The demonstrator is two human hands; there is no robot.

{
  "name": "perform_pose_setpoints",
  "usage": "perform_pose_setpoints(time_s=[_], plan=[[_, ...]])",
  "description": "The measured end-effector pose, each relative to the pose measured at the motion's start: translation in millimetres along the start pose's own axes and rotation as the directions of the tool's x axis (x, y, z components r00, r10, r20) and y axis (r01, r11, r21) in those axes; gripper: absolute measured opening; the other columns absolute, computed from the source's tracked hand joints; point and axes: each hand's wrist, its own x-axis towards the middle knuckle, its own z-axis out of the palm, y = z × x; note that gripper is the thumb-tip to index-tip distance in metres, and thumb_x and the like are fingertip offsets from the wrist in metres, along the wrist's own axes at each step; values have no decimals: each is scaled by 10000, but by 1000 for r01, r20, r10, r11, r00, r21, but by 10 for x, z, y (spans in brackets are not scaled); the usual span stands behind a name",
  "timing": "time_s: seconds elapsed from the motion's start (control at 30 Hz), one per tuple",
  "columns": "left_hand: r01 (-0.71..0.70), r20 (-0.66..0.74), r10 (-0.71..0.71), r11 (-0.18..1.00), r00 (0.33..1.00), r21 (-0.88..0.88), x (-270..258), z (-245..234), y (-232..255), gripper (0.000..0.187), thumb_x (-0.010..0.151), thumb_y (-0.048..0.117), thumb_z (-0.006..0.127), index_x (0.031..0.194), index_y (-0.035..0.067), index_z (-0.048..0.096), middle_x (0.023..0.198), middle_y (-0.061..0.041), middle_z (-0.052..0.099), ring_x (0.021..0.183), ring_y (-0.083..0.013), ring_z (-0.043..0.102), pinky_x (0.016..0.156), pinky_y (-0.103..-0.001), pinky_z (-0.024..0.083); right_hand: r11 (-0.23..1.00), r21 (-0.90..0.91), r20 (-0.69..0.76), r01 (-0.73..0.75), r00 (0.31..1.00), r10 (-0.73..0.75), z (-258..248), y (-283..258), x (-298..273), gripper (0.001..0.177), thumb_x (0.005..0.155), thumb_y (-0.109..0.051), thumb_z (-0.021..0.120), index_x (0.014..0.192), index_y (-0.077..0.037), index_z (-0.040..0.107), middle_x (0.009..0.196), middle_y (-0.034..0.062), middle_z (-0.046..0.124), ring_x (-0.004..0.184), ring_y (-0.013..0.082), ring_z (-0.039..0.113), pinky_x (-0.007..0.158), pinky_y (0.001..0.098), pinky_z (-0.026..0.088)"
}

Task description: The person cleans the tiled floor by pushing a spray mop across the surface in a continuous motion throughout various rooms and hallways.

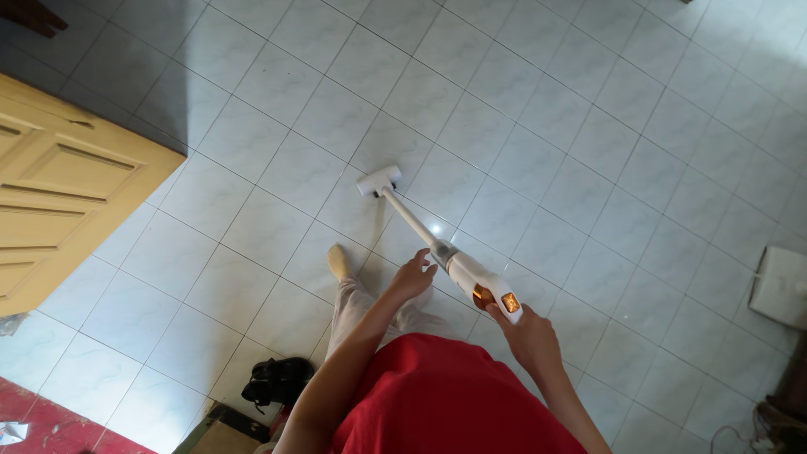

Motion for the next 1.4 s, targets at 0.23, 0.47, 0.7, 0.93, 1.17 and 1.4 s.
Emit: perform_pose_setpoints(time_s=[0.23, 0.47, 0.7, 0.93, 1.17, 1.4], plan=[[-3, -45, 3, 1000, 999, 10, 28, 3, -86, 640, 991, 382, 540, 1537, 91, 379, 1404, -185, 625, 1293, -377, 593, 1076, -440, 459, 992, 91, 33, 88, 995, -91, 157, 99, 281, 668, 879, -658, 611, 766, -5, 697, 510, 106, 580, 446, 208, 555, 441, 376, 404], [34, -120, -41, 998, 992, -58, 42, -440, -268, 629, 978, 393, 541, 1521, 111, 399, 1383, -162, 640, 1234, -358, 634, 1047, -435, 482, 913, 170, 49, 371, 922, -384, 599, -854, 1147, 802, 834, -758, 655, 660, 24, 617, 487, 59, 525, 441, 139, 497, 416, 330, 390], [87, -255, -111, 991, 960, -104, 9, -1260, -759, 586, 979, 391, 551, 1496, 141, 436, 1334, -127, 671, 1211, -354, 638, 1028, -442, 481, 865, 370, 140, 338, 901, -411, 889, -2816, 1626, 735, 785, -751, 656, 695, -27, 574, 469, 37, 505, 358, 163, 513, 326, 338, 399], [116, -342, -184, 971, 922, -209, -23, -2144, -1092, 556, 966, 379, 549, 1474, 169, 460, 1313, -92, 686, 1192, -325, 666, 1005, -433, 501, 867, 250, 20, 430, 893, -449, 1145, -4438, 2016, 823, 795, -821, 590, 732, -1, 587, 522, 68, 597, 374, 204, 603, 351, 337, 496], [147, -277, -194, 972, 941, -181, -16, -2558, -996, 540, 979, 383, 545, 1476, 188, 466, 1339, -69, 680, 1232, -321, 627, 1031, -424, 477, 897, 102, -69, 429, 903, -424, 1279, -4292, 2079, 816, 897, -789, 560, 867, 13, 710, 669, 125, 666, 664, 283, 694, 623, 407, 554], [65, -145, -85, 988, 986, -140, 240, -2559, -880, 562, 970, 376, 553, 1485, 170, 462, 1316, -87, 687, 1183, -326, 661, 1004, -419, 500, 945, 147, -144, 292, 952, -272, 934, -2855, 1027, 522, 900, -630, 595, 927, -155, 811, 593, 91, 642, 543, 253, 622, 551, 415, 486]])
